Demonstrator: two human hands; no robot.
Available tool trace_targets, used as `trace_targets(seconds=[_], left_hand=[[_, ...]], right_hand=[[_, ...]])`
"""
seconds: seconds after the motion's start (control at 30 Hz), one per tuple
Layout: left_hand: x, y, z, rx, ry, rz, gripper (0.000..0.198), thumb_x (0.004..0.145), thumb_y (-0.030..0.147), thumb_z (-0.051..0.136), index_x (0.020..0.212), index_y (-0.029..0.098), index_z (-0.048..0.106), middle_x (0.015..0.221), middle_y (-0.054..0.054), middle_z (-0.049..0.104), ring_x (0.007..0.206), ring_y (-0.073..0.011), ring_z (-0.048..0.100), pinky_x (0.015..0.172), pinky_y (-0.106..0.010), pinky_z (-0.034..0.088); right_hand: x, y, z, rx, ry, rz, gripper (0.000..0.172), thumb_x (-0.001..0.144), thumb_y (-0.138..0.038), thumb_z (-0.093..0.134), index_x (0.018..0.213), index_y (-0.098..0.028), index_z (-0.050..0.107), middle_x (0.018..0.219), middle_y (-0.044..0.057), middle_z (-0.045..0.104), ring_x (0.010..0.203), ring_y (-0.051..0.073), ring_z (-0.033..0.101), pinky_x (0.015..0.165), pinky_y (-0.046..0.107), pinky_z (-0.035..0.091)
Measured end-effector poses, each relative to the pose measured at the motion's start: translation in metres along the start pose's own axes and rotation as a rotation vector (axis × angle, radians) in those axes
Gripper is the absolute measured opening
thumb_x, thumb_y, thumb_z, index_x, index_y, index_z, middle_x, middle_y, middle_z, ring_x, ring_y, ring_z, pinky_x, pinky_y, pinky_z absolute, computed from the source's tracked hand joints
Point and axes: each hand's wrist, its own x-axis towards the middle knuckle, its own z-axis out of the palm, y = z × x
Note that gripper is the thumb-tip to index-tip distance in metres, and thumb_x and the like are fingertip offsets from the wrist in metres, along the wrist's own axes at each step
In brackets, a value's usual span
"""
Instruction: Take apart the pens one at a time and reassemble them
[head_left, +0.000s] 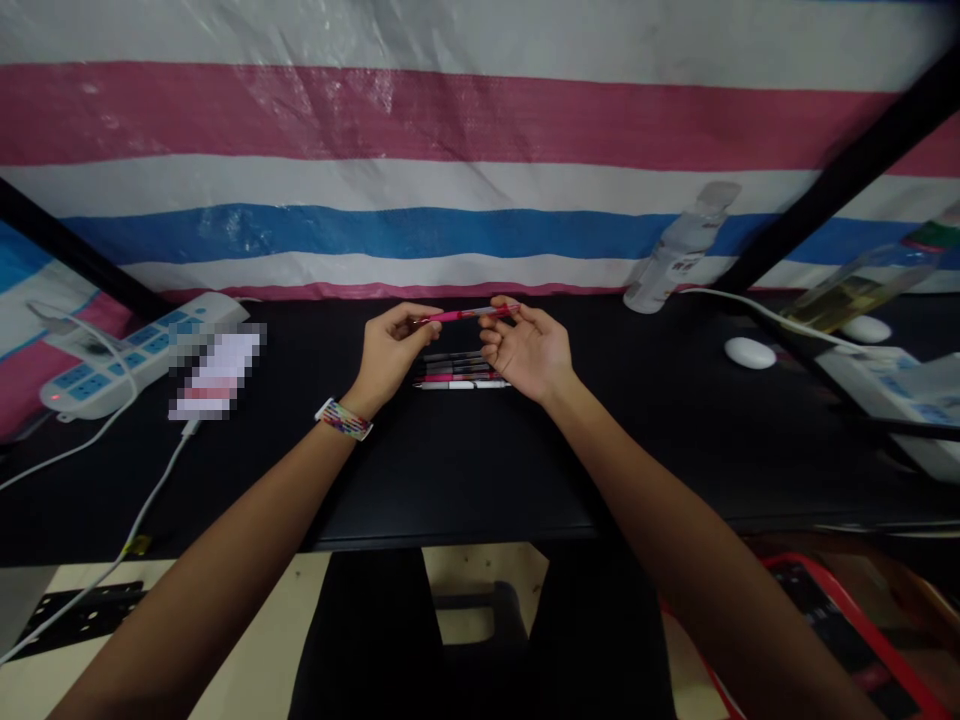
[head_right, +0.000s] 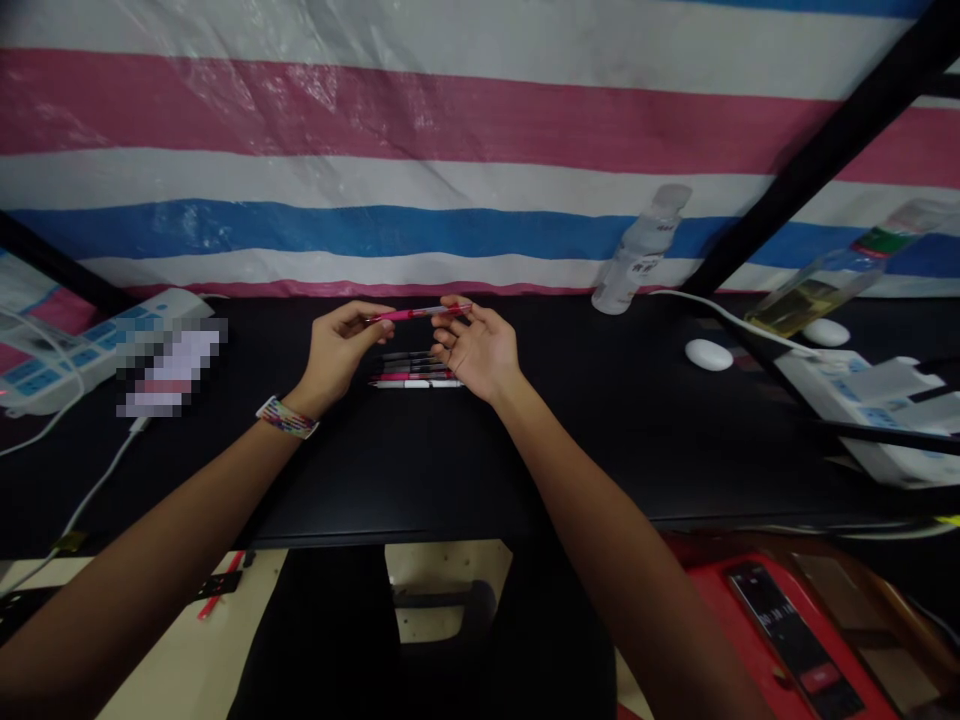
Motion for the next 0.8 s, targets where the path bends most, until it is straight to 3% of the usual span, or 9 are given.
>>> trace_targets(seconds=[0.17, 0.3, 0.47, 0.6, 0.8], left_hand=[[0.002, -0.003, -0.003, 0.023, 0.006, -0.009, 0.02, 0.085, 0.032, 0.087, 0.101, 0.021, 0.086, 0.085, -0.005, 0.081, 0.08, -0.0191, 0.074, 0.076, -0.034, 0.062], [0.003, -0.008, -0.007, 0.052, 0.015, -0.005, 0.019, 0.086, 0.03, 0.085, 0.103, 0.021, 0.086, 0.092, -0.006, 0.082, 0.084, -0.0196, 0.075, 0.08, -0.035, 0.063], [0.002, -0.008, -0.012, 0.212, -0.078, 0.03, 0.019, 0.092, 0.032, 0.081, 0.107, 0.021, 0.086, 0.109, -0.009, 0.084, 0.098, -0.0226, 0.076, 0.093, -0.039, 0.062], [0.002, -0.009, -0.016, 0.472, -0.161, 0.115, 0.014, 0.096, 0.03, 0.077, 0.103, 0.024, 0.087, 0.101, -0.007, 0.083, 0.093, -0.0232, 0.074, 0.089, -0.04, 0.06], [0.002, -0.019, -0.018, 0.613, -0.262, 0.078, 0.013, 0.093, 0.025, 0.077, 0.1, 0.025, 0.088, 0.102, -0.007, 0.084, 0.096, -0.0264, 0.075, 0.096, -0.045, 0.057]], right_hand=[[0.002, 0.0, 0.002, -0.193, 0.047, -0.066, 0.044, 0.095, -0.063, 0.062, 0.115, -0.026, 0.073, 0.099, 0.008, 0.075, 0.073, 0.019, 0.061, 0.063, 0.033, 0.051], [0.008, 0.006, -0.004, -0.448, 0.179, -0.298, 0.021, 0.088, -0.042, 0.079, 0.099, -0.025, 0.077, 0.09, 0.004, 0.072, 0.069, 0.016, 0.06, 0.06, 0.032, 0.049], [0.017, 0.009, -0.019, -0.759, 0.212, -0.407, 0.008, 0.085, -0.027, 0.077, 0.093, -0.025, 0.079, 0.092, 0.004, 0.076, 0.083, 0.021, 0.07, 0.077, 0.039, 0.059], [0.019, 0.01, -0.026, -1.122, 0.186, -0.461, 0.015, 0.085, -0.013, 0.07, 0.088, -0.024, 0.08, 0.096, 0.005, 0.081, 0.09, 0.025, 0.073, 0.093, 0.045, 0.059], [0.014, 0.014, -0.03, -1.505, 0.134, -0.456, 0.022, 0.089, -0.008, 0.066, 0.09, -0.024, 0.082, 0.096, 0.007, 0.079, 0.095, 0.028, 0.07, 0.097, 0.047, 0.055]])
